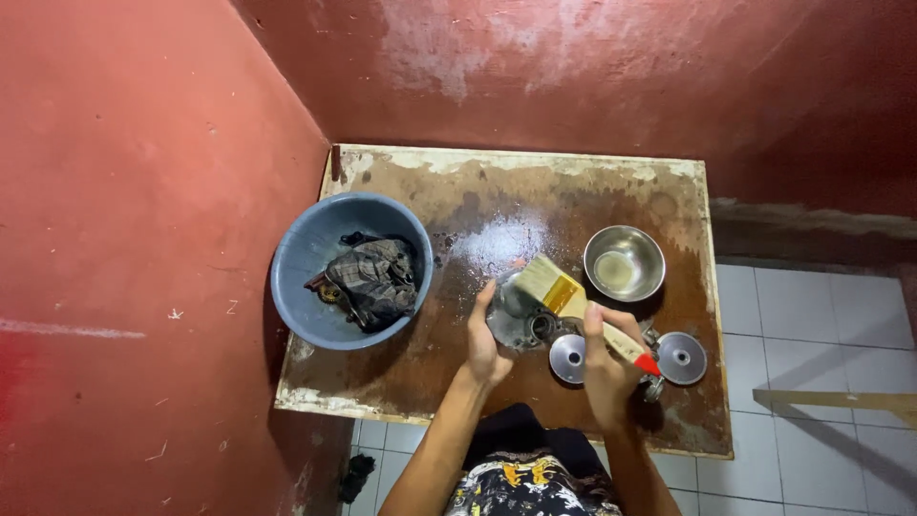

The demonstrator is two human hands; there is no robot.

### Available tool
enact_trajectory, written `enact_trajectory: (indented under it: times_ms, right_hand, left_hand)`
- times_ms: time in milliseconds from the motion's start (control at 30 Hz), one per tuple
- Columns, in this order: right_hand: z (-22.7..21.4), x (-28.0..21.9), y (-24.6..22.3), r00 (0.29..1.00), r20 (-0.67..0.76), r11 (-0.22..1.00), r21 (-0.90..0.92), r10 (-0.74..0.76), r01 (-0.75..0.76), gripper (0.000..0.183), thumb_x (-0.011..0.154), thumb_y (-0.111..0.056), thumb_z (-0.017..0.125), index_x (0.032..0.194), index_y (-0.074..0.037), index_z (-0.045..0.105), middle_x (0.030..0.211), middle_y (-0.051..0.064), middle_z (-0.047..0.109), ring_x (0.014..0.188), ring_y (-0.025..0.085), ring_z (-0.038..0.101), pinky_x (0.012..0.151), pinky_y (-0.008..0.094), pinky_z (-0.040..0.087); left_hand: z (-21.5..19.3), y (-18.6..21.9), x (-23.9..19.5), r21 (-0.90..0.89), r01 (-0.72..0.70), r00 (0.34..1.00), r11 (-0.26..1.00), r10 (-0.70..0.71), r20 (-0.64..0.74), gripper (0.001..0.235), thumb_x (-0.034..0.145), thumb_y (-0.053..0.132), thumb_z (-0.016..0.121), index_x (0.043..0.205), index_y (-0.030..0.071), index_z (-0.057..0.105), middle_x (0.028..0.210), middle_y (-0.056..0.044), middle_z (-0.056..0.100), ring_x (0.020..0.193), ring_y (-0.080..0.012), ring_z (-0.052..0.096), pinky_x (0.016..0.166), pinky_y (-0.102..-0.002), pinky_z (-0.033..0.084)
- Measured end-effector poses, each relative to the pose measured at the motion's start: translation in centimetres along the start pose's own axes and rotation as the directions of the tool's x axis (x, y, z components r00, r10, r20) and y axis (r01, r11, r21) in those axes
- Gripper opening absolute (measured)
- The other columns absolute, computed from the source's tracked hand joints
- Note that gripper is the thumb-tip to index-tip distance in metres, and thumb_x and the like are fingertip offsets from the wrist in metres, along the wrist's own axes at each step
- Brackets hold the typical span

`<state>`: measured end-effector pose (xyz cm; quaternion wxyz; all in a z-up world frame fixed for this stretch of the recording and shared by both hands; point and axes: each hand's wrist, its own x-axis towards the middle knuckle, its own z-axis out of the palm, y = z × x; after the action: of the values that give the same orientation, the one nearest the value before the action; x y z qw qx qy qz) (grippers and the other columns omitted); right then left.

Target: Cleaning internal motorcycle engine and carburetor components with a brush and solvent.

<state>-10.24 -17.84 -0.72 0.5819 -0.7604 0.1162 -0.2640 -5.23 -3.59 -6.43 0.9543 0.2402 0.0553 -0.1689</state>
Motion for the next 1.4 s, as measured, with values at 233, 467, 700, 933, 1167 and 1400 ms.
enact_trajectory:
  times_ms: [233, 467, 700, 933, 1167, 1400]
  right_hand:
    - [-1.4, -0.4, 4.9, 0.921, 0.389, 1.0, 0.006, 0.017, -0.021, 0.01, 0.095, -0.009, 0.066, 0.092, -0.003, 0.074, 0.077, 0.006, 0.078, 0.057, 0.009, 0.072, 0.043, 0.024, 0.055]
    - [-1.3, -0.6, 2.9, 0.933, 0.351, 0.996, -0.015, -0.076, 0.086, 0.01, 0.097, -0.01, 0.067, 0.098, -0.001, 0.07, 0.075, 0.007, 0.075, 0.064, 0.009, 0.068, 0.054, 0.025, 0.053]
    - [0.3, 0.2, -0.2, 0.971, 0.225, 0.996, 0.054, -0.087, 0.077, 0.01, 0.102, -0.009, 0.064, 0.103, 0.001, 0.066, 0.082, 0.005, 0.07, 0.068, 0.007, 0.061, 0.057, 0.023, 0.049]
    - [0.7, 0.6, 2.9, 0.954, 0.297, 0.992, 0.098, 0.044, -0.077, 0.01, 0.098, -0.009, 0.068, 0.101, 0.0, 0.072, 0.074, 0.004, 0.07, 0.059, 0.007, 0.062, 0.05, 0.022, 0.046]
    - [-0.8, 0.2, 4.0, 0.908, 0.417, 0.998, 0.048, 0.019, -0.044, 0.01, 0.096, -0.009, 0.068, 0.098, -0.001, 0.073, 0.07, 0.005, 0.072, 0.057, 0.008, 0.064, 0.047, 0.021, 0.05]
    - [-1.8, -0.6, 3.8, 0.914, 0.396, 0.996, 0.022, -0.086, 0.085, 0.015, 0.095, -0.005, 0.07, 0.108, -0.001, 0.075, 0.089, 0.012, 0.08, 0.073, 0.01, 0.075, 0.061, 0.022, 0.06]
  left_hand:
    - [0.6, 1.1, -0.1, 0.156, -0.011, 0.994, 0.988, -0.006, 0.113, 0.072, 0.102, 0.06, 0.034, 0.152, 0.01, 0.042, 0.132, -0.017, 0.065, 0.108, -0.0344, 0.069, 0.093, -0.048, 0.059]
    - [1.3, 1.7, 0.5, 0.075, -0.006, 0.994, 0.997, -0.002, 0.109, 0.067, 0.104, 0.053, 0.04, 0.155, 0.01, 0.041, 0.138, -0.019, 0.063, 0.117, -0.0327, 0.064, 0.103, -0.045, 0.052]
    - [-3.6, -1.0, 1.5, 0.01, 0.025, 1.0, 1.0, -0.025, 0.005, 0.065, 0.111, 0.05, 0.041, 0.155, 0.002, 0.041, 0.141, -0.015, 0.062, 0.13, -0.0255, 0.062, 0.111, -0.042, 0.054]
    - [0.4, 2.0, 0.2, 0.14, -0.003, 0.999, 0.99, 0.009, -0.044, 0.065, 0.101, 0.054, 0.04, 0.151, 0.013, 0.048, 0.131, -0.013, 0.066, 0.116, -0.0245, 0.067, 0.09, -0.041, 0.06]
    - [-1.1, 1.4, 0.7, 0.236, -0.012, 1.0, 0.972, 0.011, 0.004, 0.068, 0.102, 0.055, 0.042, 0.153, 0.011, 0.047, 0.131, -0.015, 0.064, 0.117, -0.0268, 0.065, 0.097, -0.045, 0.059]
    - [0.3, 2.0, 0.5, 0.137, 0.037, 0.996, 0.99, -0.048, 0.076, 0.064, 0.099, 0.053, 0.041, 0.15, 0.014, 0.045, 0.137, -0.014, 0.063, 0.123, -0.0258, 0.062, 0.102, -0.047, 0.056]
